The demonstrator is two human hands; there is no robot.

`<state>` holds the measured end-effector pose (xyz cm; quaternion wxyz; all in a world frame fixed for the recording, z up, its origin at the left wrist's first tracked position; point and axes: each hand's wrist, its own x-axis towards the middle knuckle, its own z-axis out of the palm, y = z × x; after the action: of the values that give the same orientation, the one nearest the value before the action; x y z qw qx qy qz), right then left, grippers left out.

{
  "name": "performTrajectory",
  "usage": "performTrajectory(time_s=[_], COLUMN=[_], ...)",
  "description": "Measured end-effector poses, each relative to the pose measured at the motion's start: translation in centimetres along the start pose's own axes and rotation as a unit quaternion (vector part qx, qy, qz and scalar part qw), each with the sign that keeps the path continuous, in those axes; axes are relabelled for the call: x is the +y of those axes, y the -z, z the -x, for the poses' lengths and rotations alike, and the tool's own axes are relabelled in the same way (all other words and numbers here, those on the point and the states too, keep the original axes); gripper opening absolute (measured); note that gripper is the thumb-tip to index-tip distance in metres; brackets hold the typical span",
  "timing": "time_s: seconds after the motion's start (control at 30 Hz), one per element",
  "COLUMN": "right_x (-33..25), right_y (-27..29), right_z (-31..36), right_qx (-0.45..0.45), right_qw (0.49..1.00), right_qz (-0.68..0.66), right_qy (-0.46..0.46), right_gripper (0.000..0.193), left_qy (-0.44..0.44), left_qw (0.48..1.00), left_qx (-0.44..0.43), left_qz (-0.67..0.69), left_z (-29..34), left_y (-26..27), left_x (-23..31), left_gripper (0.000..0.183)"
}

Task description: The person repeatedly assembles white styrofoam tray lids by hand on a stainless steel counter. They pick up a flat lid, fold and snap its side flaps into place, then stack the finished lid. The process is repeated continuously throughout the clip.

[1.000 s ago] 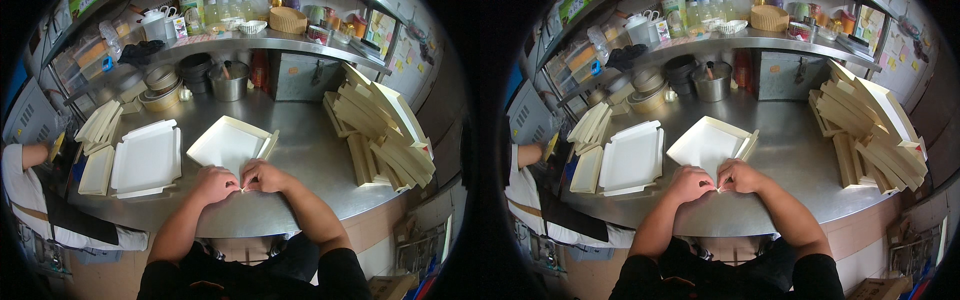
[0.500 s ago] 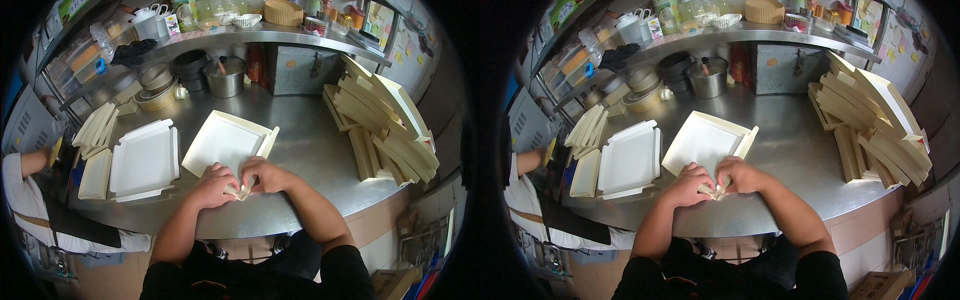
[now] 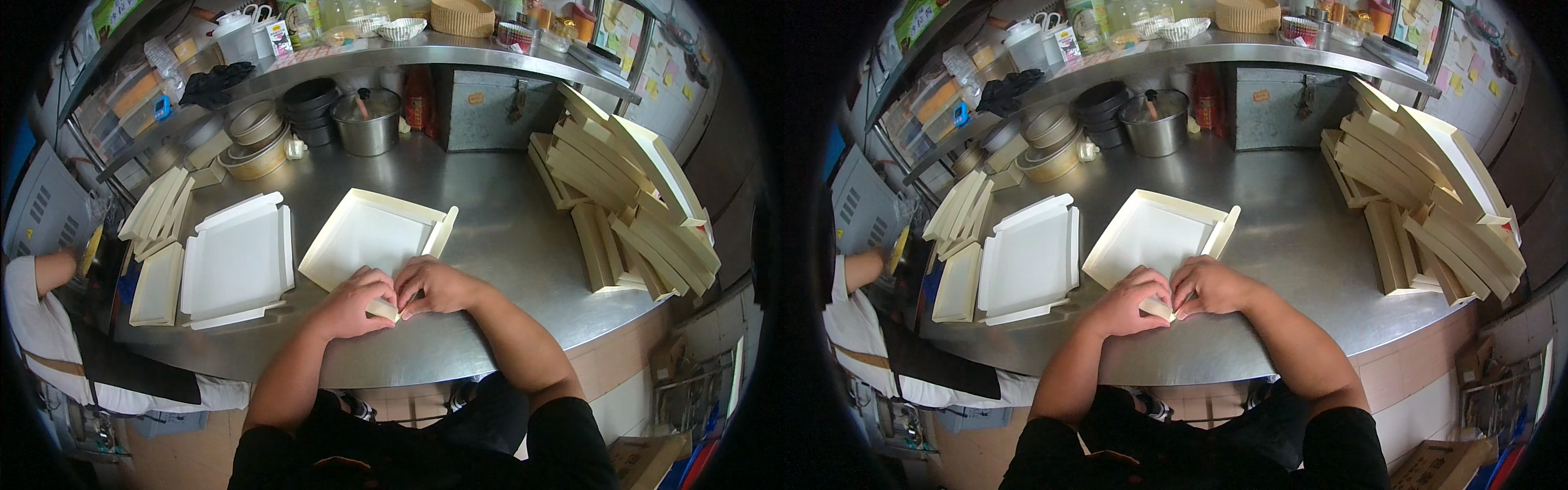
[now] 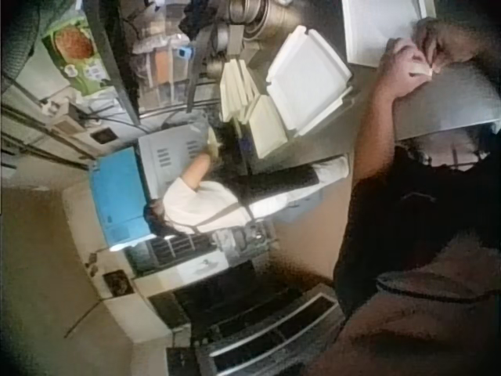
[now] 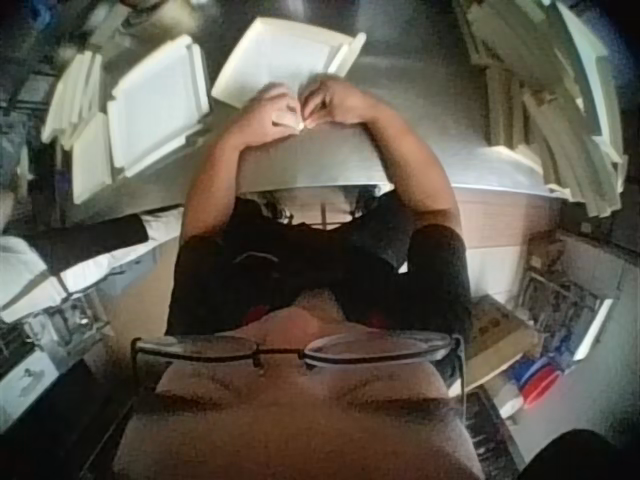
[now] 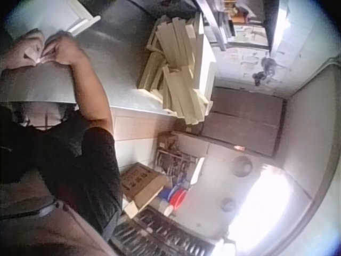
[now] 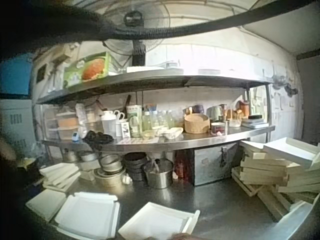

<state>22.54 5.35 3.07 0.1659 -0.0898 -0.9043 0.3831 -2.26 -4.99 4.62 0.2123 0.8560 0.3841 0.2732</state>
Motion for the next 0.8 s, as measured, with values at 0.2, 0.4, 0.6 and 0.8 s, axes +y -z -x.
performTrajectory(time_s=[0.2, 0.4, 0.6, 0.8], right_x=[0.2, -0.3, -0.2, -0.1], right_y=[-0.4, -0.2, -0.4, -0.5], right_z=[0.0, 0.1, 0.3, 0.1], right_qx=[0.002, 0.018, 0.018, 0.010], right_qw=[0.998, 0.996, 0.994, 0.998], right_qz=[0.056, 0.053, 0.059, 0.066], right_qy=[0.003, -0.071, -0.090, -0.020], right_gripper=[0.024, 0.037, 0.044, 0.046], left_qy=[0.127, 0.047, 0.041, 0.035], left_qw=[0.990, 0.998, 0.999, 0.999], left_qx=[0.023, 0.012, 0.000, 0.000], left_qz=[0.053, -0.046, -0.036, -0.026], left_z=[-0.2, -0.1, 0.0, -0.1], left_y=[-1.0, -0.7, -0.6, -0.9], left_x=[0.2, -0.2, -0.3, -0.6], left_gripper=[0.031, 0.023, 0.016, 0.015])
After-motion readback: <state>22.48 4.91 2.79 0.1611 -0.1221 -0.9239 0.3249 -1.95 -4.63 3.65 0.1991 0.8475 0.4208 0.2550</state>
